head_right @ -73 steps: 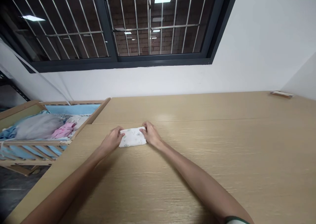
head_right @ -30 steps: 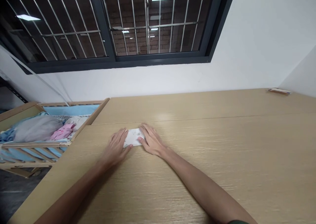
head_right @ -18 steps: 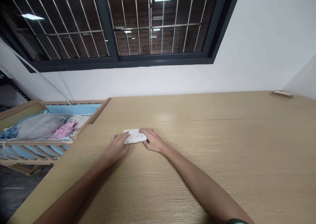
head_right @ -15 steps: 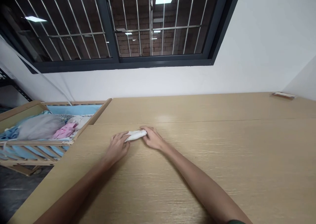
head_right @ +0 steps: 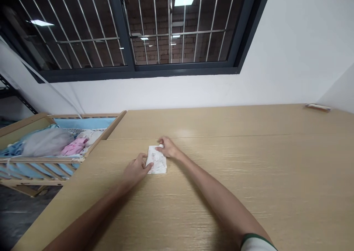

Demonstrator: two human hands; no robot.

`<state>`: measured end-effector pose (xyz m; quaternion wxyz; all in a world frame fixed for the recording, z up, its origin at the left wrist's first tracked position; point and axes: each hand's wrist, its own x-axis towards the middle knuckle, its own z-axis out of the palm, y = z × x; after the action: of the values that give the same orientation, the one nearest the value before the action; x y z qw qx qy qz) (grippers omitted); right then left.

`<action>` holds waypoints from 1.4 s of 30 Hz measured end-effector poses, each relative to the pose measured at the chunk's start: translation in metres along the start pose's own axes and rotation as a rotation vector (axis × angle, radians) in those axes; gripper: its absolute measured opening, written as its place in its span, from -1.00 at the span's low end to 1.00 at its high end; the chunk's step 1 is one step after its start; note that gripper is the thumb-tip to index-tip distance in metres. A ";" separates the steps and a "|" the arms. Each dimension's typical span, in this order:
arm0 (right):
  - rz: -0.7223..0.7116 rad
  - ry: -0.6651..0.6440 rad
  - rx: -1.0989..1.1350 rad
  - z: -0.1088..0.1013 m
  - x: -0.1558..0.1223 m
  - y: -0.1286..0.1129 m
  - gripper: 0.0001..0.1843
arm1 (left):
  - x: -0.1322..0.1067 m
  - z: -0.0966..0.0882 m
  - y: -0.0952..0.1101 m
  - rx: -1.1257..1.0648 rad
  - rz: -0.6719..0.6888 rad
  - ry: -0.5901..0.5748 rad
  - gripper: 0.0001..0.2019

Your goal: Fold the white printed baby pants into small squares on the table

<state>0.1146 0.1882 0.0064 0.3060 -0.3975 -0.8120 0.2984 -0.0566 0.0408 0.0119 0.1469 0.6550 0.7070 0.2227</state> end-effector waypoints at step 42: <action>-0.290 -0.077 -0.254 -0.018 -0.029 0.017 -0.32 | -0.018 0.016 0.014 0.061 0.337 0.254 -0.74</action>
<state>0.1504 0.1769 -0.0017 0.2618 -0.3002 -0.9029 0.1613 -0.0347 0.0257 0.0039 -0.0028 0.7348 0.6066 0.3034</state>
